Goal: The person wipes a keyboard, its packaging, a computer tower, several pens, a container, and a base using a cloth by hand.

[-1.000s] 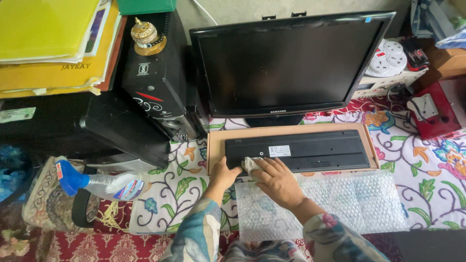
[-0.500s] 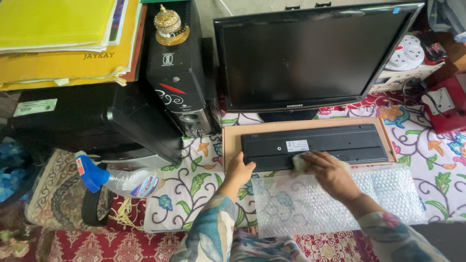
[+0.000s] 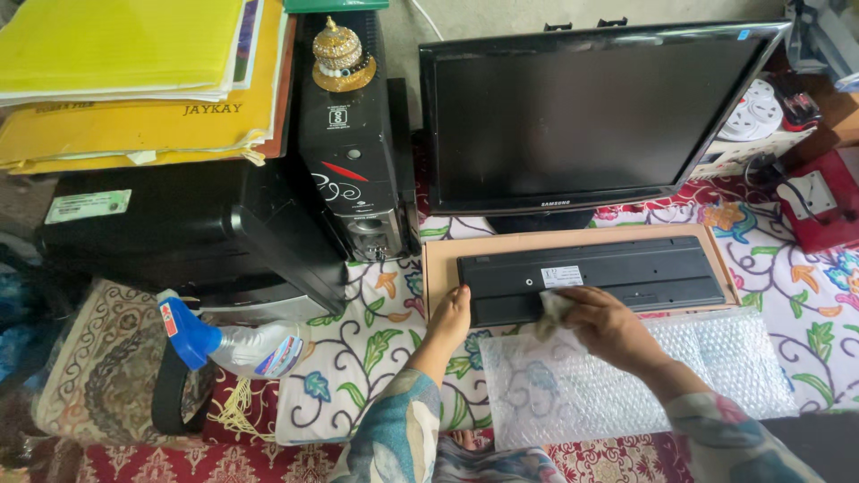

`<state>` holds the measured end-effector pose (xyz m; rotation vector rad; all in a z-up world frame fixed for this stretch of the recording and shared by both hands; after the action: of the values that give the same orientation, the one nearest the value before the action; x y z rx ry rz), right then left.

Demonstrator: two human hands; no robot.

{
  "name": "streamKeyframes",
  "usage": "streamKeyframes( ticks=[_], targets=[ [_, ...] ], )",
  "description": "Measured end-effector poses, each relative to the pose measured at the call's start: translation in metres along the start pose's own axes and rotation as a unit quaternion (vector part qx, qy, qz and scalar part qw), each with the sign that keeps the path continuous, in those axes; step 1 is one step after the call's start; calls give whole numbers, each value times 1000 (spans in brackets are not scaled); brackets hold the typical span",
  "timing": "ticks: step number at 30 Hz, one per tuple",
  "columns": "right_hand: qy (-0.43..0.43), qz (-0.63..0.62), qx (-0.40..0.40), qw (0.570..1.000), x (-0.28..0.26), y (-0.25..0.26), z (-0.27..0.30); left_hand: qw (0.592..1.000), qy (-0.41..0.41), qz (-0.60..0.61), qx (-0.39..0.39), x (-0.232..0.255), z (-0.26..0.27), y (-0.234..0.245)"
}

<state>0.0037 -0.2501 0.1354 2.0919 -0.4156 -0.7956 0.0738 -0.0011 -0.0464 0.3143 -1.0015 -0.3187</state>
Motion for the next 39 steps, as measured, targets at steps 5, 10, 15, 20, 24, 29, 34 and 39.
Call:
streamKeyframes(
  ticks=[5, 10, 15, 20, 24, 29, 34, 39],
  targets=[
    [-105, 50, 21, 993, 27, -8, 6, 996, 40, 60, -53, 18, 21, 10],
    [18, 55, -65, 996, -48, -89, -73, 985, 121, 80, -88, -5, 12, 3],
    [40, 43, -89, 994, -39, -113, -110, 987, -137, 86, -5, -1, -15, 2],
    [-110, 137, -74, 982, 41, -58, -82, 997, -72, -12, 13, 8, 13, 3],
    [-262, 216, 36, 940, 54, -12, -38, 984, -138, -47, 100, 37, 46, 20],
    [-171, 146, -2, 974, 17, -66, -77, 994, -30, -84, 67, 45, 40, 30],
    [-1, 103, -51, 993, -30, -79, -108, 973, -142, 148, -103, 71, 48, 40],
    [-91, 151, 80, 981, 19, 11, -62, 998, -9, 32, -45, 71, 50, 50]
  ],
)
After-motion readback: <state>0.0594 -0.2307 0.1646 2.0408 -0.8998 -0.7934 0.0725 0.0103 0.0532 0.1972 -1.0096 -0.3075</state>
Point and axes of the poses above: each hand's wrist, its own z-axis away from the middle knuckle, its own y-axis out of the back of the hand, x = y × z, the point moved 8 cm from there along -z, towards the middle knuckle, and after that the axes turned 15 degrees about y, right-handed, at the moved point
